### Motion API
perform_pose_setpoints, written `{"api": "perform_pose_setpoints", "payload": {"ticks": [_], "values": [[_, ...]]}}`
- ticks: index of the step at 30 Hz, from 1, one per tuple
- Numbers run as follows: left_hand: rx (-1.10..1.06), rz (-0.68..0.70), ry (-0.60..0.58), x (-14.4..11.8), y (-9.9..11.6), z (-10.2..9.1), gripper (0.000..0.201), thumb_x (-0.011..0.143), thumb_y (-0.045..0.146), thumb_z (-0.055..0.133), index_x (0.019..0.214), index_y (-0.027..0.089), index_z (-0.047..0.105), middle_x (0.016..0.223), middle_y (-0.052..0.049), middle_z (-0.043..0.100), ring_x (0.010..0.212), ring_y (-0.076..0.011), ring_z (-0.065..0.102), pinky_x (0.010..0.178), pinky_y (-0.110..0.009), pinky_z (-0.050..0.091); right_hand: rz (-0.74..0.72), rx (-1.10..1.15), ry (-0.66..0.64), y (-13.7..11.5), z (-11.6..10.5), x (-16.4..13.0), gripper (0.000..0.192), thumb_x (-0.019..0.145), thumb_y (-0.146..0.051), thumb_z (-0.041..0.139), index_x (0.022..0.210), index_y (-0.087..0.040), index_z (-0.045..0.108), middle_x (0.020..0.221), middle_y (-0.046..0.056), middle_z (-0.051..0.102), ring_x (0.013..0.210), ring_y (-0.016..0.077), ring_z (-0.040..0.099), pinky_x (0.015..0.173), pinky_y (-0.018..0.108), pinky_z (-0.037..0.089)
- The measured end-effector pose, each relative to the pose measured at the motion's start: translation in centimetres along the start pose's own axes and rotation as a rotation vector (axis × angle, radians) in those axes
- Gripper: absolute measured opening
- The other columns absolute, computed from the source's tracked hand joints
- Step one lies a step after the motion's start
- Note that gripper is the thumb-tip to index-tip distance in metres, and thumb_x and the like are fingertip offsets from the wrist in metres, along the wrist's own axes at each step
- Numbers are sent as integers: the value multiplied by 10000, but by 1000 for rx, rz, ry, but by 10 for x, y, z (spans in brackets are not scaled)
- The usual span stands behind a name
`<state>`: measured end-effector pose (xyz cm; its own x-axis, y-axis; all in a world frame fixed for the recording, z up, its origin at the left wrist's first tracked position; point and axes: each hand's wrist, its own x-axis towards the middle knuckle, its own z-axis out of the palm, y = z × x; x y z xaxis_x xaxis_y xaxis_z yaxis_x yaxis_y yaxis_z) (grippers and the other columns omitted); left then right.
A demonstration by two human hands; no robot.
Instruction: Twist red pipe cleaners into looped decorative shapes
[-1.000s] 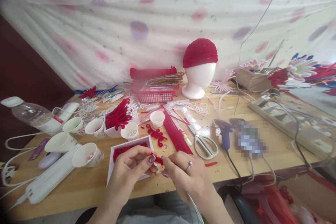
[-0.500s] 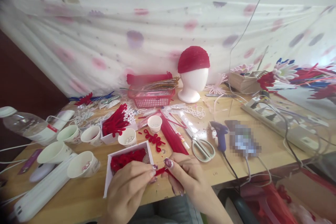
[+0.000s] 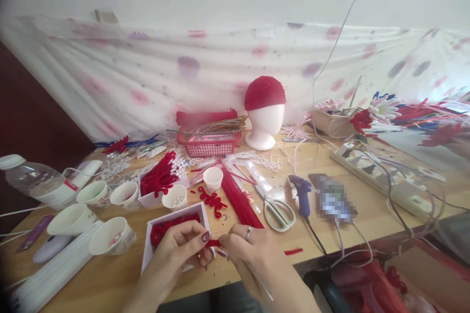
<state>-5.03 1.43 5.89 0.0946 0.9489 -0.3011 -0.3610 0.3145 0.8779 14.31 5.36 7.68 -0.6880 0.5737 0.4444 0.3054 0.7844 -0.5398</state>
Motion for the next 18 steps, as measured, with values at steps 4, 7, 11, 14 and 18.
{"api": "perform_pose_setpoints", "payload": {"ticks": [4, 7, 11, 14, 18], "values": [[-9, -106, -152, 5, -7, -6, 500, 661, 591, 837, 710, 118, 685, 575, -61, 734, 458, -85, 611, 465, -161, 476, -30, -65, 15, 0, -2, -3, 230, 1026, -170, 365, 1007, -205, 592, 754, 27, 624, 622, 140, 552, 577, 242, 377], [15, -105, -217, 10, -19, -8, 550, 633, 645, 822, 707, 119, 682, 575, -61, 736, 452, -91, 619, 457, -168, 475, -1, -35, 19, -1, -2, -7, 226, 1041, -204, 369, 952, -216, 576, 723, 12, 622, 614, 134, 559, 580, 231, 392], [23, -81, -234, 12, -27, -6, 538, 616, 630, 839, 691, 129, 656, 544, -39, 718, 419, -89, 598, 436, -178, 467, 81, 21, 12, -2, -4, -11, 311, 1055, -252, 358, 776, -216, 492, 677, -5, 599, 611, 122, 560, 595, 213, 408], [33, -61, -206, 11, -26, -2, 473, 632, 556, 863, 691, 138, 651, 541, -31, 720, 427, -92, 591, 457, -190, 471, 86, 66, -45, 0, -7, -12, 327, 1053, -251, 342, 749, -215, 458, 648, -15, 582, 590, 111, 549, 579, 200, 400], [159, -8, -145, 9, -26, 1, 402, 654, 495, 860, 674, 140, 673, 538, -24, 720, 452, -100, 593, 496, -205, 477, 100, 34, -72, 3, -11, -10, 312, 1045, -251, 338, 752, -221, 440, 623, -21, 556, 561, 116, 510, 554, 213, 373]]}}
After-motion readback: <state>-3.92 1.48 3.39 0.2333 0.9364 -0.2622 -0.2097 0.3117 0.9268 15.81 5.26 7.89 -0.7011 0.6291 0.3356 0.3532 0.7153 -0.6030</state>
